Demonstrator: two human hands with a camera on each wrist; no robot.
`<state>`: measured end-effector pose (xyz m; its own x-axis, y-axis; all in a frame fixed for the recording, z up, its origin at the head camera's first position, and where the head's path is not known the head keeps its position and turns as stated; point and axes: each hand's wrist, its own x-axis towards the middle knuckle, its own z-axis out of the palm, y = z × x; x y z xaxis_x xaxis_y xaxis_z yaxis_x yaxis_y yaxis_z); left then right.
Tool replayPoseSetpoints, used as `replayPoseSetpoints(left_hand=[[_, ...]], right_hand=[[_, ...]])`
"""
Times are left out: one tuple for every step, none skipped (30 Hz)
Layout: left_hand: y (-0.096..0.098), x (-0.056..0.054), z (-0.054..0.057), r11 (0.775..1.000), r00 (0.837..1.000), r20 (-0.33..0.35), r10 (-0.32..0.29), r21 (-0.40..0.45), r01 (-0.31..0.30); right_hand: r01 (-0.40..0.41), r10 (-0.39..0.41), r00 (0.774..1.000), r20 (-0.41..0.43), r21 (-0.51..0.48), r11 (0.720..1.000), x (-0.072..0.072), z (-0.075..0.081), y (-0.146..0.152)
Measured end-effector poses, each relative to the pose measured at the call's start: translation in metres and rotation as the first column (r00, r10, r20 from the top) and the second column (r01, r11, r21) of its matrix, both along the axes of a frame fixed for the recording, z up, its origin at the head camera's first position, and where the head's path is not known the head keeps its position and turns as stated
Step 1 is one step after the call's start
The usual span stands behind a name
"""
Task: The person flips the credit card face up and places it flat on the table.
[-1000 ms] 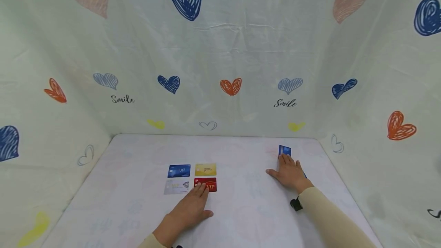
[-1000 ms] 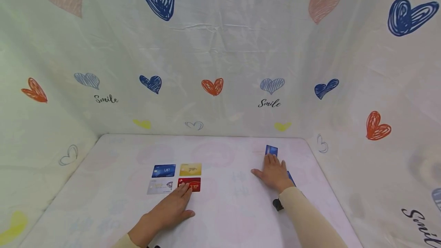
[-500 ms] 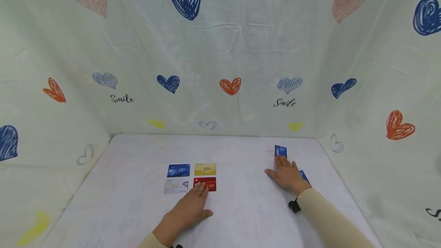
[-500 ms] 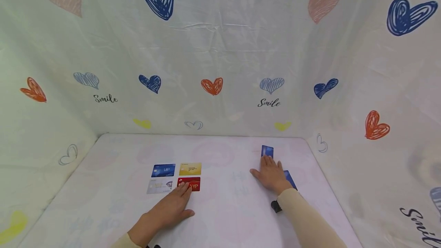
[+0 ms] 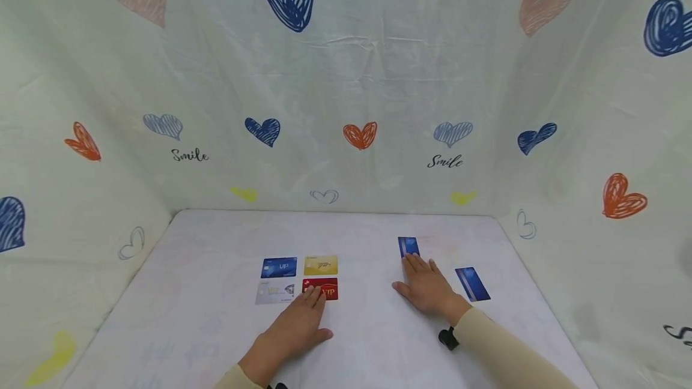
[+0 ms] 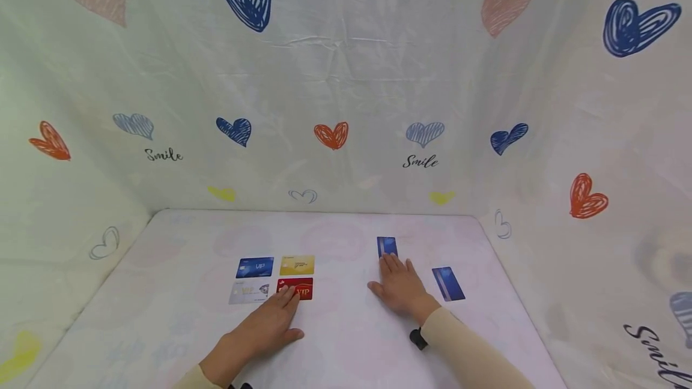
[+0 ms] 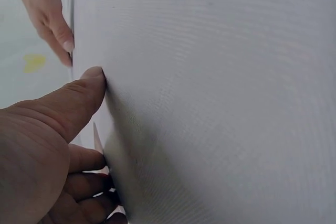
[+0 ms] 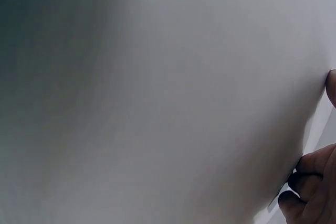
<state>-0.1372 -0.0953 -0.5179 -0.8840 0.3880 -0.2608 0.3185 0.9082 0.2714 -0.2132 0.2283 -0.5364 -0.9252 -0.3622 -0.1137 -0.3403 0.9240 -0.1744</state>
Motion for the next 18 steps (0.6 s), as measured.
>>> replayPoseSetpoints(left_hand=[[0.0, 0.0, 0.0, 1.0, 1.0, 0.002, 0.001, -0.001, -0.001], [0.0, -0.001, -0.001, 1.0, 1.0, 0.005, 0.004, -0.004, -0.004], [0.0, -0.001, -0.001, 1.0, 1.0, 0.008, 0.006, -0.006, -0.006], [0.001, -0.002, -0.002, 1.0, 1.0, 0.011, 0.009, -0.006, -0.009], [0.001, -0.002, -0.001, 1.0, 1.0, 0.013, 0.011, -0.007, -0.011], [0.001, -0.003, -0.001, 1.0, 1.0, 0.015, 0.013, -0.006, -0.012], [0.001, -0.003, -0.001, 1.0, 1.0, 0.016, 0.013, -0.006, -0.013], [0.001, -0.003, -0.001, 1.0, 1.0, 0.016, 0.013, -0.006, -0.013], [0.001, -0.003, 0.0, 1.0, 1.0, 0.017, 0.013, -0.003, -0.013], [0.002, -0.003, 0.0, 1.0, 1.0, 0.018, 0.012, 0.0, -0.012], [0.002, -0.002, 0.0, 1.0, 1.0, 0.018, 0.011, 0.0, -0.011], [0.002, -0.002, 0.0, 1.0, 1.0, 0.019, 0.011, 0.001, -0.011], [0.002, -0.002, 0.0, 1.0, 1.0, 0.021, 0.012, 0.002, -0.012], [0.002, -0.002, 0.0, 1.0, 1.0, 0.021, 0.013, 0.002, -0.013], [0.002, -0.002, 0.0, 1.0, 1.0, 0.021, 0.014, 0.002, -0.014], [0.003, -0.002, 0.0, 1.0, 1.0, 0.019, 0.014, 0.0, -0.014], [0.003, -0.002, 0.001, 1.0, 1.0, 0.016, 0.014, -0.002, -0.014], [0.004, -0.001, 0.001, 1.0, 1.0, 0.012, 0.012, -0.001, -0.012]], right_hand=[[-0.016, 0.016, 1.0, 0.0, 0.0, 1.0, 0.003, 0.0, -0.004], [-0.03, 0.03, 1.0, 0.003, 0.001, 1.0, 0.007, 0.0, -0.008], [-0.044, 0.044, 0.999, 0.005, -0.005, 0.999, 0.011, 0.001, -0.012], [-0.058, 0.058, 0.998, 0.006, -0.008, 0.998, 0.014, 0.002, -0.016], [-0.072, 0.072, 0.997, 0.009, -0.011, 0.997, 0.018, 0.003, -0.02], [-0.084, 0.084, 0.996, 0.013, -0.012, 0.996, 0.021, 0.004, -0.024], [-0.098, 0.098, 0.995, 0.014, -0.007, 0.995, 0.024, 0.005, -0.027], [-0.109, 0.109, 0.994, 0.017, -0.006, 0.994, 0.028, 0.005, -0.03], [-0.121, 0.121, 0.993, 0.017, -0.003, 0.993, 0.031, 0.005, -0.033], [-0.131, 0.131, 0.991, 0.019, 0.001, 0.991, 0.034, 0.005, -0.035], [-0.142, 0.142, 0.99, 0.02, 0.007, 0.99, 0.037, 0.004, -0.038], [-0.148, 0.148, 0.989, 0.025, 0.01, 0.989, 0.039, 0.004, -0.04], [-0.152, 0.152, 0.988, 0.029, 0.01, 0.988, 0.041, 0.004, -0.042], [-0.154, 0.153, 0.988, 0.034, 0.009, 0.988, 0.043, 0.004, -0.045], [-0.156, 0.156, 0.987, 0.04, 0.012, 0.988, 0.045, 0.004, -0.047], [-0.156, 0.155, 0.987, 0.045, 0.014, 0.988, 0.046, 0.004, -0.048], [-0.155, 0.154, 0.987, 0.048, 0.019, 0.988, 0.047, 0.005, -0.05], [-0.152, 0.151, 0.987, 0.051, 0.021, 0.988, 0.048, 0.005, -0.051]])
